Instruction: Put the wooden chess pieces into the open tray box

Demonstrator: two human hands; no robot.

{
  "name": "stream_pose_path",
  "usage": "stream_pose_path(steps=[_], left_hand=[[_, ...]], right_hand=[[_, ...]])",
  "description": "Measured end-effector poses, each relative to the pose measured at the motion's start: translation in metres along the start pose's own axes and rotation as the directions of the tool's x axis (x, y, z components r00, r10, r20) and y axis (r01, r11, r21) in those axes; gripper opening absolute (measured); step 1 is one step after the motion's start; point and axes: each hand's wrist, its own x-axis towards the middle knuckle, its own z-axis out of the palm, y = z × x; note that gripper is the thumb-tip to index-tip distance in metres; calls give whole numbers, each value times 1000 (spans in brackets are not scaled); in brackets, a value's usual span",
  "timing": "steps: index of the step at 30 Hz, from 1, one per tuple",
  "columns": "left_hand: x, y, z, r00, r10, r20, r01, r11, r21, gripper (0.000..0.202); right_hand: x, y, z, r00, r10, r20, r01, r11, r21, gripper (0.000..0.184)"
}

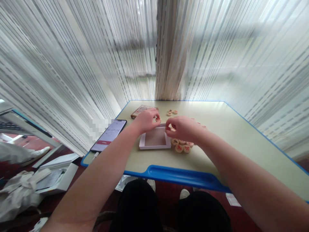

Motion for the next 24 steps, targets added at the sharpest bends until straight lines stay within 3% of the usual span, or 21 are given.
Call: stream_pose_path(steps=[3, 7, 14, 19, 24], left_hand=[[0, 1, 3, 1000, -12, 13, 12, 1000, 19, 15], [1, 2, 5, 998, -52, 23, 50, 997, 56, 16], [1, 3, -1, 984, -115, 133, 104, 991, 82, 20], [0, 2, -3, 975, -134, 176, 123, 990, 69, 21], [1, 0, -2, 974, -124, 192, 120, 992, 33, 24]], right_hand=[[-1, -15, 7, 997, -42, 61, 43, 999, -25, 26], [2, -12, 14, 995, -13, 97, 16, 999, -38, 28], [2, -1, 16, 994, -103, 47, 101, 994, 38, 33], [4, 1, 21, 994, -83, 77, 82, 996, 18, 27], [6, 5, 24, 1000, -18, 1, 18, 998, 59, 34]])
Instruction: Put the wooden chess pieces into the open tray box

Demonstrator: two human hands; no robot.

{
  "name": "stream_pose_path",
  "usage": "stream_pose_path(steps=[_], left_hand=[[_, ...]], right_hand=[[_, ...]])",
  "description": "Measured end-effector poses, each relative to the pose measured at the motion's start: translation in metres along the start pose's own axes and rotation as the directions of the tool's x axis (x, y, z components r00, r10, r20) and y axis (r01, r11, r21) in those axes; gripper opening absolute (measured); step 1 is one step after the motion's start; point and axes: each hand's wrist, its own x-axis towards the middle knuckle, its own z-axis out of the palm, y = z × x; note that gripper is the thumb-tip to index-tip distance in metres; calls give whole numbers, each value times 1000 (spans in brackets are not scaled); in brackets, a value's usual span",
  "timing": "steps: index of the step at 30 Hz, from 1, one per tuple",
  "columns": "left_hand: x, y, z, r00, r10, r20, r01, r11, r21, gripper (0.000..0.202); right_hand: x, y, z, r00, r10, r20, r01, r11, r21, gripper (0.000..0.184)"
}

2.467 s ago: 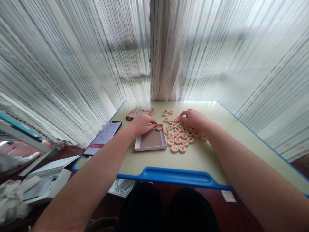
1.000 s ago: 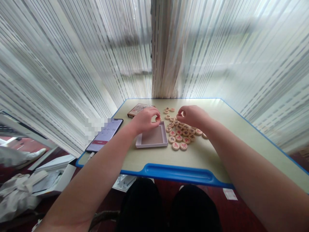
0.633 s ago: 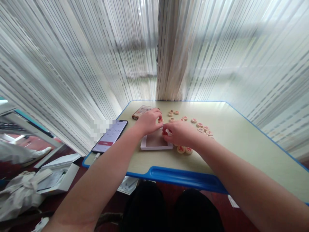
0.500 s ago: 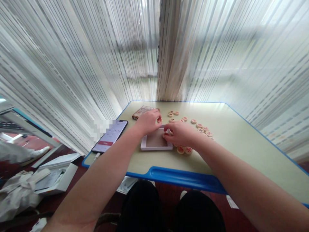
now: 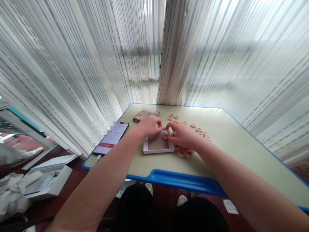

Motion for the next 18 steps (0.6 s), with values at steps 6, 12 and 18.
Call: stream_pose_path(steps=[6, 12, 18], left_hand=[[0, 1, 2, 999, -40, 32, 44, 994, -105, 23], [0, 1, 3, 998, -52, 46, 58, 988, -141, 24], [1, -1, 7, 996, -68, 56, 78, 976, -205, 24]], right_hand=[[3, 5, 3, 995, -33, -99, 34, 999, 10, 41], [2, 4, 3, 990, -136, -42, 138, 990, 29, 21], [2, 3, 2, 980, -197, -38, 196, 980, -37, 21]])
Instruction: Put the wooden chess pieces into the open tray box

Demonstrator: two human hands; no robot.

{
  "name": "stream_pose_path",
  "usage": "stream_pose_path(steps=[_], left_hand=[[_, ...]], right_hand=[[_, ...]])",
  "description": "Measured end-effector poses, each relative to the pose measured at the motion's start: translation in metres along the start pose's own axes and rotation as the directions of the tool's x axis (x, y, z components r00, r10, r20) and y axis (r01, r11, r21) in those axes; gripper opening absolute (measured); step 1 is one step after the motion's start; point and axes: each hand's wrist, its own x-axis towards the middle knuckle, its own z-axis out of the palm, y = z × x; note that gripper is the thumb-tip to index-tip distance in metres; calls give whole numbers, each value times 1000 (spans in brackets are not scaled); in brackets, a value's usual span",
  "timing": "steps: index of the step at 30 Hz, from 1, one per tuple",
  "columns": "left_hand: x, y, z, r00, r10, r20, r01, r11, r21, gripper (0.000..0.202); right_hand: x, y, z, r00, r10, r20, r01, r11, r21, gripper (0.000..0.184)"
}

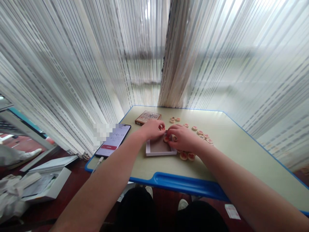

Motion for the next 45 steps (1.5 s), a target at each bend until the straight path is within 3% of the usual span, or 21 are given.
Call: stream_pose_path(steps=[5, 14, 24, 36, 45], left_hand=[[1, 0, 0, 999, -28, 23, 30, 997, -73, 28], [1, -2, 2, 980, -22, 197, 99, 915, -390, 32], [3, -2, 5, 980, 21, 196, 58, 918, -392, 31], [2, -2, 5, 982, 59, 182, 15, 925, -380, 30], [3, -2, 6, 979, 58, 195, 18, 930, -366, 27]], right_hand=[[-1, 0, -1, 1000, -1, 25, 1, 1000, 3, 23], [-5, -6, -10, 997, 8, 73, -4, 998, -57, 24], [-5, -7, -10, 991, 133, 27, -124, 968, -218, 27], [-4, -5, -5, 992, 125, 0, -122, 972, -199, 23], [-2, -2, -1, 982, 187, -4, -185, 967, -178, 24]])
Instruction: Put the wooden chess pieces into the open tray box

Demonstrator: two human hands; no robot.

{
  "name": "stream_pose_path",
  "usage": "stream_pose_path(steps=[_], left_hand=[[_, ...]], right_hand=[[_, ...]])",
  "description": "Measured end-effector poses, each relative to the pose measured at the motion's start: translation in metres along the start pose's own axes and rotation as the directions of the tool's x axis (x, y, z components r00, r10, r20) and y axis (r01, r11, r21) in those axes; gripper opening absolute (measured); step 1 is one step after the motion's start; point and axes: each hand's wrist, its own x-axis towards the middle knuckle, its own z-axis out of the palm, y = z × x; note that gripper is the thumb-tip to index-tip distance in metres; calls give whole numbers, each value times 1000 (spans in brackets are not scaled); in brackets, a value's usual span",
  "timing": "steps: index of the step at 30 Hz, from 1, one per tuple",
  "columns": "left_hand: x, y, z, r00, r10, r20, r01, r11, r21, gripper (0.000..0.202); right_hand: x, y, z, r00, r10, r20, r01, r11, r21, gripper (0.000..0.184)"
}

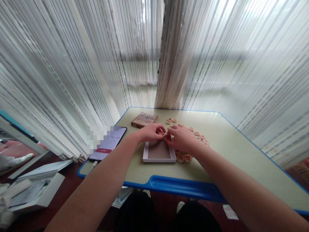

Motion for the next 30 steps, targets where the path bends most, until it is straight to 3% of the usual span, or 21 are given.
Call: stream_pose_path(steps=[7, 19, 30], left_hand=[[0, -1, 0, 1000, 2, -1, -2, 1000, -19, 28], [-2, 3, -1, 1000, 12, 3, -12, 1000, 3, 27], [-3, 5, -1, 1000, -1, -4, 1, 999, 36, 26]], right_hand=[[0, 0, 0, 997, 70, 9, -70, 997, 16, 28], [2, 4, -3, 994, -107, 4, 106, 994, 38, 21], [4, 1, -3, 999, 10, 31, -12, 997, 77, 21]])
